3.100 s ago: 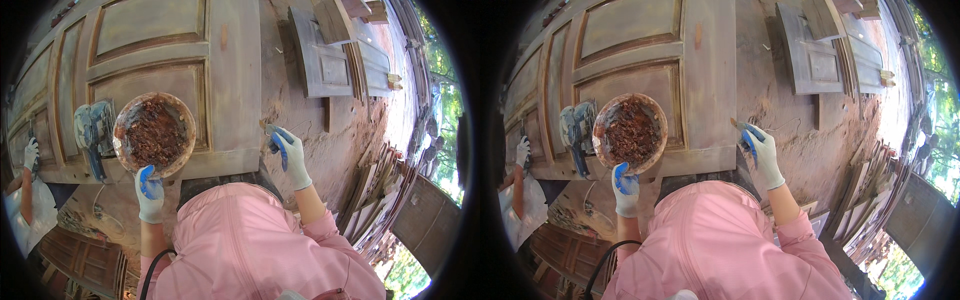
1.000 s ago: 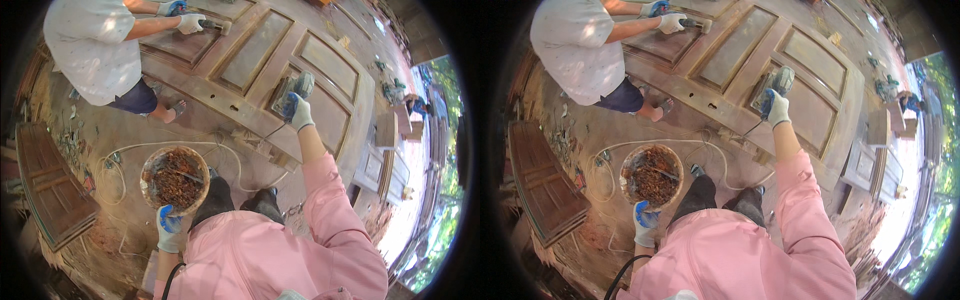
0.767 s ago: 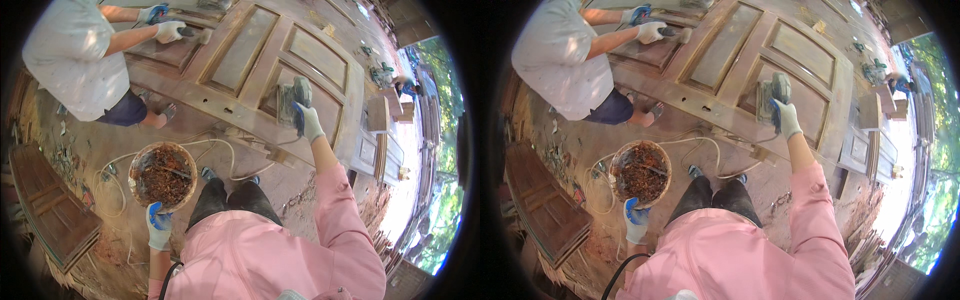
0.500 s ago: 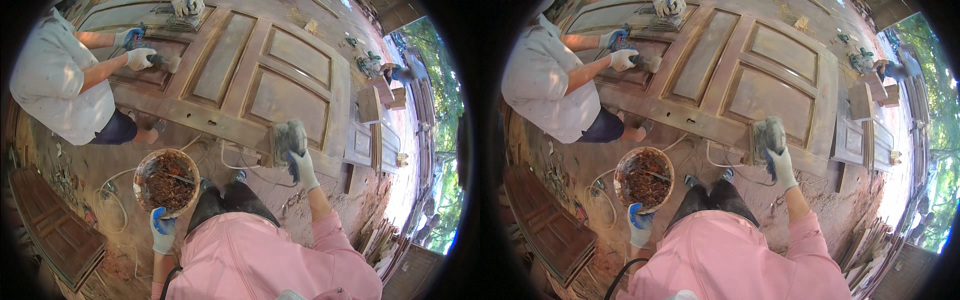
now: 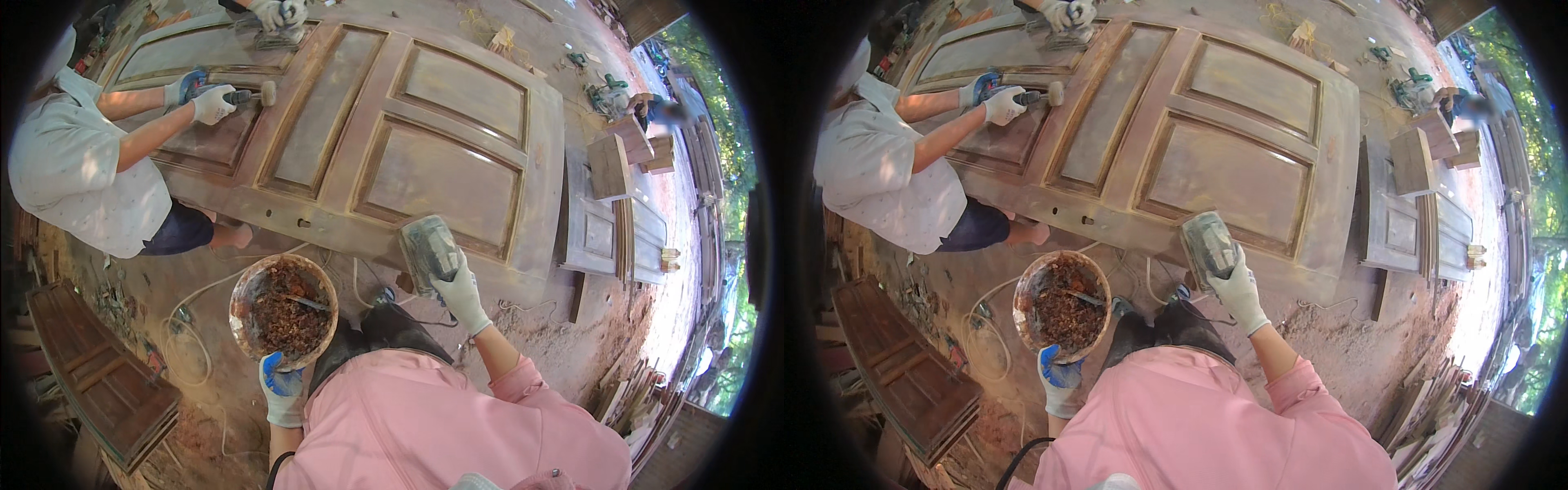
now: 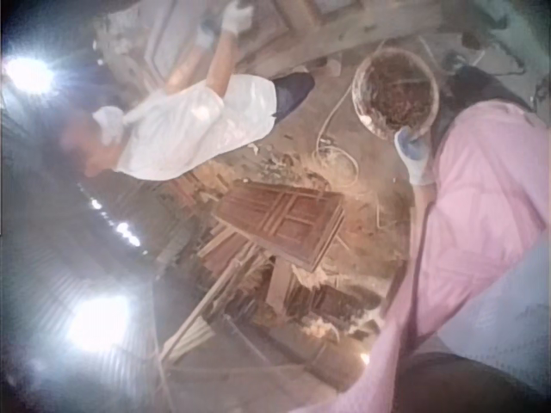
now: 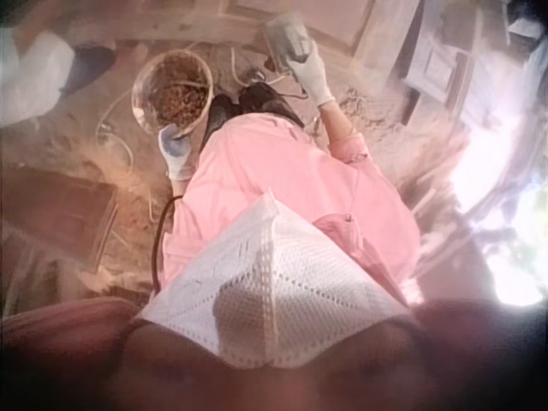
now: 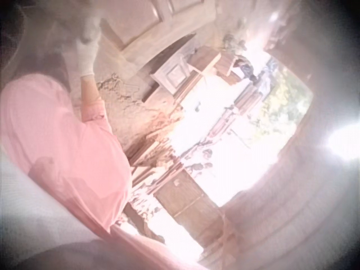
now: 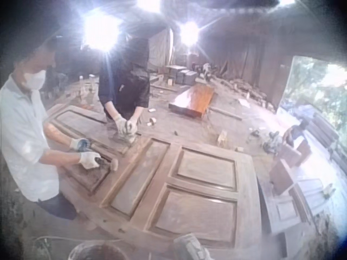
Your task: The person applies a brown paste filler to the grooves of a large wooden door using a small tool, then smooths the surface with a cloth. Later, the person uses a power drill with a brush attachment to polish the door surface. Another person works nearby on a similar door.
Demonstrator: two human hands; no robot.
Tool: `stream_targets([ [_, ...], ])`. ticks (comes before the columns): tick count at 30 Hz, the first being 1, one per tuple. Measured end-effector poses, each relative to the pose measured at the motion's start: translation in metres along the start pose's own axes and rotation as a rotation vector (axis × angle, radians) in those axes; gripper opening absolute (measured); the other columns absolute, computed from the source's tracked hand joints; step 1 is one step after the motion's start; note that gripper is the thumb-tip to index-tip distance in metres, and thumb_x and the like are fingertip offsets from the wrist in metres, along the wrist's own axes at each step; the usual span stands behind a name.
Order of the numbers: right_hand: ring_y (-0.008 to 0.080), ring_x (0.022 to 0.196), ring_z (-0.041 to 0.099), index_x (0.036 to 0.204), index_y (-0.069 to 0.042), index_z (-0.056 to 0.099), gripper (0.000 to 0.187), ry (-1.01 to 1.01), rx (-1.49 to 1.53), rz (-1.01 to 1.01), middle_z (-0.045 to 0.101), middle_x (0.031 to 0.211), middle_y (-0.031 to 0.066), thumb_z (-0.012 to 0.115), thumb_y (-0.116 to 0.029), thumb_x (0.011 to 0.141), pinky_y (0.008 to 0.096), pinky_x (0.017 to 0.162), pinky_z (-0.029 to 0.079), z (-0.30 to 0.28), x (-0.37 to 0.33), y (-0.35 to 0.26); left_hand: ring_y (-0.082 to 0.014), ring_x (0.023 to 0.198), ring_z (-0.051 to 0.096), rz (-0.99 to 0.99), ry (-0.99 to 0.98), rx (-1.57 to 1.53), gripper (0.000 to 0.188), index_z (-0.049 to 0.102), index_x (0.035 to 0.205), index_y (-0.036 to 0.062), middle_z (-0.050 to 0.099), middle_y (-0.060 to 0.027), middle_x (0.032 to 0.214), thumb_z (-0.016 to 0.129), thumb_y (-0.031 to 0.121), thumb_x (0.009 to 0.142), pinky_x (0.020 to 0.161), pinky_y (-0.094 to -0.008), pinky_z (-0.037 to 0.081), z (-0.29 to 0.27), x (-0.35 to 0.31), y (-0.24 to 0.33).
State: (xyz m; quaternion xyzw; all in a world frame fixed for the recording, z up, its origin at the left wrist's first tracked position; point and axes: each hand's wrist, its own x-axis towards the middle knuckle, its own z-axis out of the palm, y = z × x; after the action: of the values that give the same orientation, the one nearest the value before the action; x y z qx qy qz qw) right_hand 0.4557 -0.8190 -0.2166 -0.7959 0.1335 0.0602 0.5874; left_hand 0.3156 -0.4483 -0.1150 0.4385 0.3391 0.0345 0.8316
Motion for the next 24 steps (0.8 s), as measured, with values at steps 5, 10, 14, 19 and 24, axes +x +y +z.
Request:
stream_targets([
  [5, 0.0396, 0.117, 0.062, 0.150, 0.004, 0.028, 0.093, -0.117, -0.157, -0.038, 0.062, 0.127, 0.0264, 0.078, -0.022, 0.077, 0.0432, 0.096, 0.050, -0.008, 0.024, -0.002, -0.0312, 0.115, 0.062, 0.158, -0.007, 0.240, 0.047, 0.054, 0.131, 0.0027, 0.061, -0.0151, 0.129, 0.057, 0.022, 0.088, 0.092, -0.0455, 0.057, -0.003, -0.003, -0.012],
  [10, 0.0383, 0.105, 0.067, 0.148, -0.001, 0.035, 0.087, -0.009, -0.055, -0.081, 0.068, 0.117, 0.0235, 0.078, -0.019, 0.075, 0.0419, 0.090, 0.052, -0.028, 0.040, 0.024, -0.0325, 0.115, 0.062, 0.157, 0.024, 0.208, 0.049, 0.053, 0.132, 0.0022, 0.060, -0.0160, 0.131, 0.057, 0.022, 0.088, 0.094, -0.0476, 0.055, 0.016, -0.007, -0.014],
  [14, 0.0348, 0.097, 0.070, 0.137, -0.003, 0.046, 0.072, -0.046, -0.036, 0.132, 0.070, 0.107, 0.0214, 0.078, -0.020, 0.074, 0.0408, 0.083, 0.055, -0.063, 0.073, -0.016, -0.0330, 0.115, 0.063, 0.060, 0.107, -0.037, 0.047, 0.054, 0.131, 0.0016, 0.061, -0.0169, 0.130, 0.057, 0.023, 0.088, 0.095, -0.0489, 0.055, 0.015, -0.009, -0.010],
  [19, 0.0387, 0.105, 0.067, 0.127, -0.005, 0.051, 0.059, -0.005, -0.375, -0.203, 0.069, 0.108, 0.0235, 0.074, -0.026, 0.077, 0.0451, 0.087, 0.053, -0.055, 0.140, -0.037, -0.0326, 0.115, 0.062, 0.028, 0.064, -0.076, 0.046, 0.055, 0.129, 0.0011, 0.063, -0.0162, 0.127, 0.057, 0.022, 0.088, 0.095, -0.0481, 0.054, 0.004, -0.001, -0.015],
  [24, 0.0404, 0.109, 0.064, 0.126, -0.004, 0.052, 0.056, -0.197, -0.493, -0.197, 0.068, 0.112, 0.0249, 0.071, -0.030, 0.080, 0.0462, 0.091, 0.051, -0.019, 0.180, -0.082, -0.0309, 0.113, 0.063, 0.019, 0.089, -0.080, 0.045, 0.056, 0.128, 0.0013, 0.063, -0.0159, 0.125, 0.058, 0.022, 0.088, 0.094, -0.0458, 0.056, 0.043, -0.010, -0.007],
])
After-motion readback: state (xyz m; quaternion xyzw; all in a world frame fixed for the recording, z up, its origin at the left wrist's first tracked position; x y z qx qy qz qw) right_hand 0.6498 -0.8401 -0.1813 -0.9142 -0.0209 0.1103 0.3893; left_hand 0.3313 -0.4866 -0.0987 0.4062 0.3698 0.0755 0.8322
